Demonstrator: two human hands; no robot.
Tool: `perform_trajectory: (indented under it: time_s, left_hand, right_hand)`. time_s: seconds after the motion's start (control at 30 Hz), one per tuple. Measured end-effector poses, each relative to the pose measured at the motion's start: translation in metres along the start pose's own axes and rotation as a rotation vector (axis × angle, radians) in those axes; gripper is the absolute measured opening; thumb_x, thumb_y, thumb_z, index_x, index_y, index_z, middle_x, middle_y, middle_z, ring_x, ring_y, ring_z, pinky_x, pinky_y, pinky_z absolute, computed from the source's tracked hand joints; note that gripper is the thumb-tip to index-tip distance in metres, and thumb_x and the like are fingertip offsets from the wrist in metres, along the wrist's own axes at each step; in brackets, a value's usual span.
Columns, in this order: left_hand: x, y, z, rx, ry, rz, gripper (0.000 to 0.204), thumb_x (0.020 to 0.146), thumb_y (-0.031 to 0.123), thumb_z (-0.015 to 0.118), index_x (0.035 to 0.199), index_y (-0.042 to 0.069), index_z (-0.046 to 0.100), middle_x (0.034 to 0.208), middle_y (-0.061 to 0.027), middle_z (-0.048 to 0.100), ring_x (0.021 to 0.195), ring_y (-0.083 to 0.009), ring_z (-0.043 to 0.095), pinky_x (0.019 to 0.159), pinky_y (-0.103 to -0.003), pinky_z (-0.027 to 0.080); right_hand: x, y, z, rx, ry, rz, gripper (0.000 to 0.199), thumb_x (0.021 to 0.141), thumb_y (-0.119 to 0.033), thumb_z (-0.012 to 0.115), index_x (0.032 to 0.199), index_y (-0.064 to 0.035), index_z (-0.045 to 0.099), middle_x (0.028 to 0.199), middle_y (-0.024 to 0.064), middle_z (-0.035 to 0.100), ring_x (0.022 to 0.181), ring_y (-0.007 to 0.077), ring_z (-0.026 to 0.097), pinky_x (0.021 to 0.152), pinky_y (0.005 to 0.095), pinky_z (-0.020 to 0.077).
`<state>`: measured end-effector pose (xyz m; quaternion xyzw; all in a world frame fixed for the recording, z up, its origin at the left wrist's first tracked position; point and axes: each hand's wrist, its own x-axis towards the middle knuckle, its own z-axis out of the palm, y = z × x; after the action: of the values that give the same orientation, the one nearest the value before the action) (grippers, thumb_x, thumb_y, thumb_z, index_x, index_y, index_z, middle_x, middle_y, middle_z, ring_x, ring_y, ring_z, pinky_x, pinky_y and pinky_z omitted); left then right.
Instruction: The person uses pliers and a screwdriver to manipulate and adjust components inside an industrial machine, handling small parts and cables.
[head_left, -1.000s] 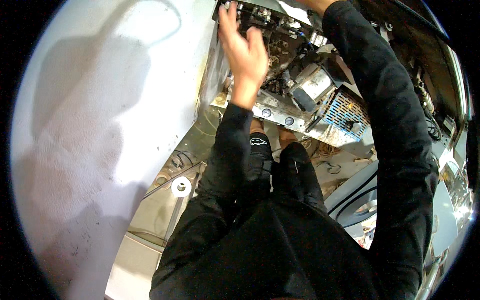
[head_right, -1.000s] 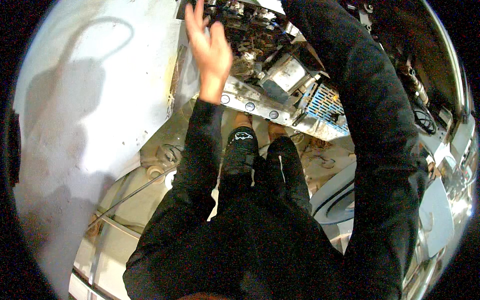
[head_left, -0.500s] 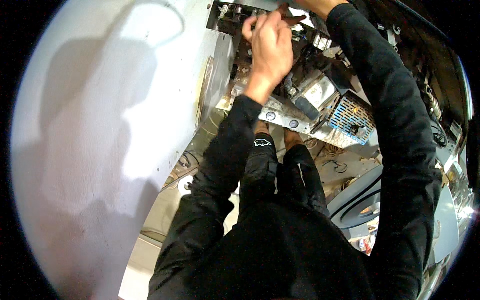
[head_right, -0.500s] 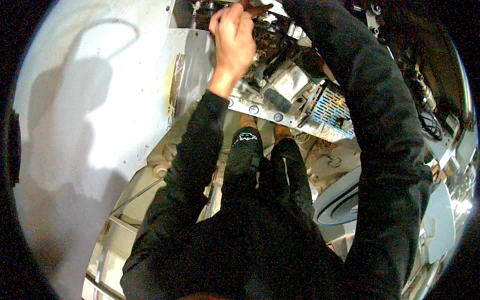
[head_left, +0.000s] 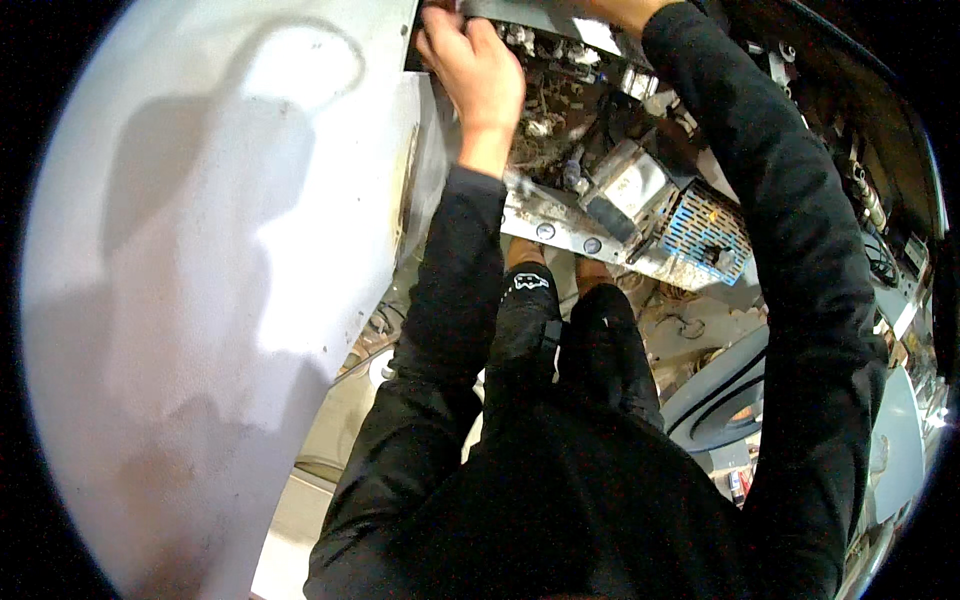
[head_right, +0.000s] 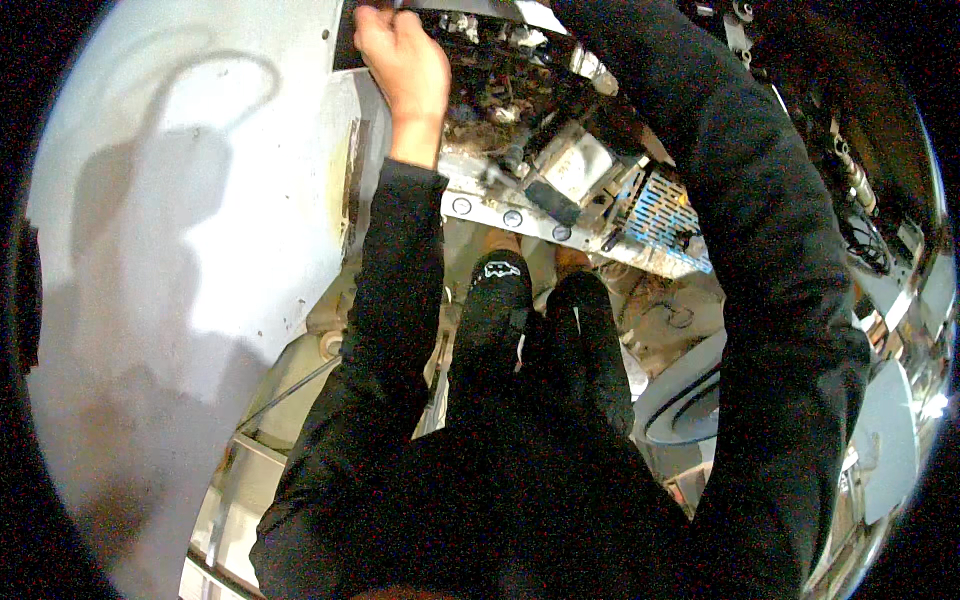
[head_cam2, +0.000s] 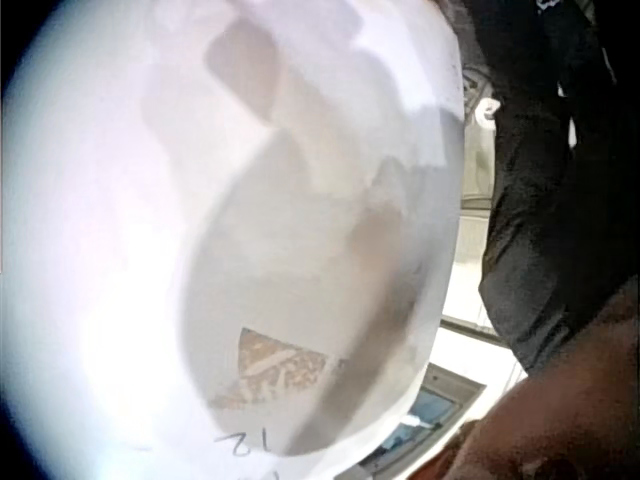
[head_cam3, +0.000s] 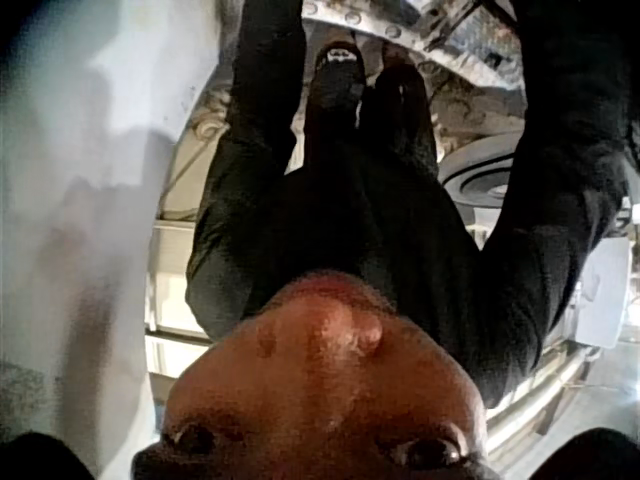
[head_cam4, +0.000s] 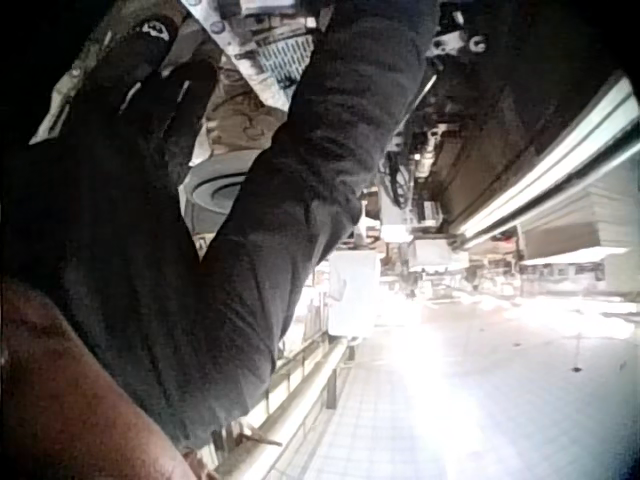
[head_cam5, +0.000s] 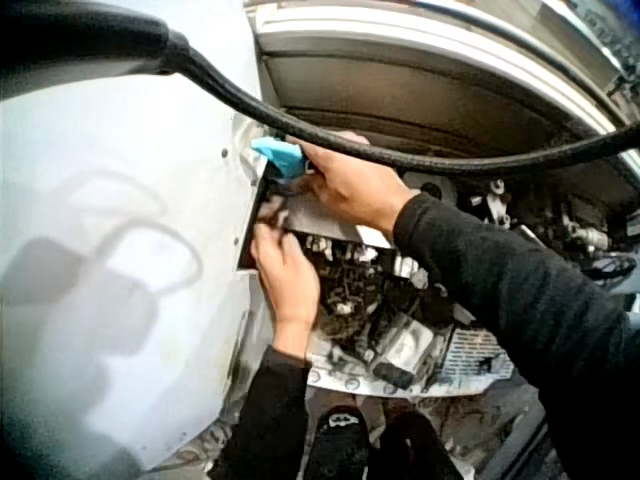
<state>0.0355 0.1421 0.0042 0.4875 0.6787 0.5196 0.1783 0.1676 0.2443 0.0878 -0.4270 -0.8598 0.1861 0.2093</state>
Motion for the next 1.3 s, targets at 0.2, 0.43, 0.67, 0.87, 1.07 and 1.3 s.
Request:
perform_trajectory:
  time_s: [0.2, 0.43, 0.67, 0.87, 1.07, 1.3]
  left_hand:
    - [0.02, -0.03, 0.016, -0.167, 0.011, 0.01, 0.036, 0.101, 0.004, 0.045, 0.132, -0.01, 0.056, 0.128, -0.0284, 0.063, 0.121, -0.0427, 0.06, 0.108, -0.042, 0.044]
    - [0.036, -0.005, 0.006, 0.07, -0.207, -0.249, 0.036, 0.096, 0.002, 0.048, 0.128, -0.014, 0.054, 0.124, -0.0354, 0.062, 0.117, -0.0473, 0.058, 0.101, -0.05, 0.044]
    - [0.008, 0.003, -0.009, -0.032, -0.107, -0.003, 0.036, 0.097, 0.003, 0.052, 0.129, -0.013, 0.058, 0.123, -0.0373, 0.063, 0.118, -0.0513, 0.058, 0.101, -0.051, 0.046]
    - [0.003, 0.003, -0.004, 0.089, -0.404, -0.089, 0.042, 0.098, 0.007, 0.052, 0.136, -0.01, 0.052, 0.139, -0.0247, 0.059, 0.115, -0.0418, 0.06, 0.1, -0.051, 0.046]
    - [-0.108, 0.068, -0.11, -0.158, -0.145, 0.026, 0.075, 0.098, 0.028, 0.073, 0.156, -0.003, 0.036, 0.152, -0.0197, 0.053, 0.125, -0.0296, 0.056, 0.107, -0.042, 0.041]
    - [-0.146, 0.115, -0.132, -0.36, -0.632, -0.069, 0.054, 0.086, 0.042, 0.085, 0.117, -0.001, 0.071, 0.1, -0.013, 0.076, 0.092, -0.0255, 0.072, 0.084, -0.037, 0.055]
  right_hand:
    - [0.009, 0.001, 0.012, 0.074, 0.041, -0.072, 0.053, 0.094, -0.013, 0.069, 0.142, -0.0011, 0.05, 0.107, 0.0288, 0.065, 0.102, 0.047, 0.064, 0.082, 0.0517, 0.051]
    - [0.001, -0.003, 0.012, 0.161, 0.01, 0.028, 0.058, 0.098, -0.012, 0.063, 0.153, -0.0067, 0.045, 0.116, 0.025, 0.068, 0.101, 0.0446, 0.066, 0.085, 0.049, 0.0518]
    - [-0.002, -0.009, -0.006, 0.196, -0.076, 0.139, 0.048, 0.09, -0.006, 0.066, 0.136, -0.0031, 0.052, 0.11, 0.0241, 0.066, 0.102, 0.0467, 0.064, 0.085, 0.0512, 0.0511]
    - [0.006, -0.003, -0.004, 0.132, 0.144, -0.149, 0.048, 0.084, -0.005, 0.07, 0.13, 0.0009, 0.056, 0.106, 0.0278, 0.067, 0.103, 0.0486, 0.063, 0.09, 0.0531, 0.0511]
    - [-0.078, -0.061, -0.07, 0.539, 0.359, 0.301, 0.022, 0.089, -0.009, 0.075, 0.108, -0.0001, 0.069, 0.096, 0.0197, 0.074, 0.09, 0.0255, 0.073, 0.078, 0.0383, 0.0574]
    - [-0.274, -0.132, -0.096, 0.905, 0.253, 0.734, 0.038, 0.085, -0.015, 0.089, 0.112, -0.0012, 0.066, 0.101, 0.0082, 0.076, 0.094, 0.0157, 0.072, 0.085, 0.0314, 0.057]
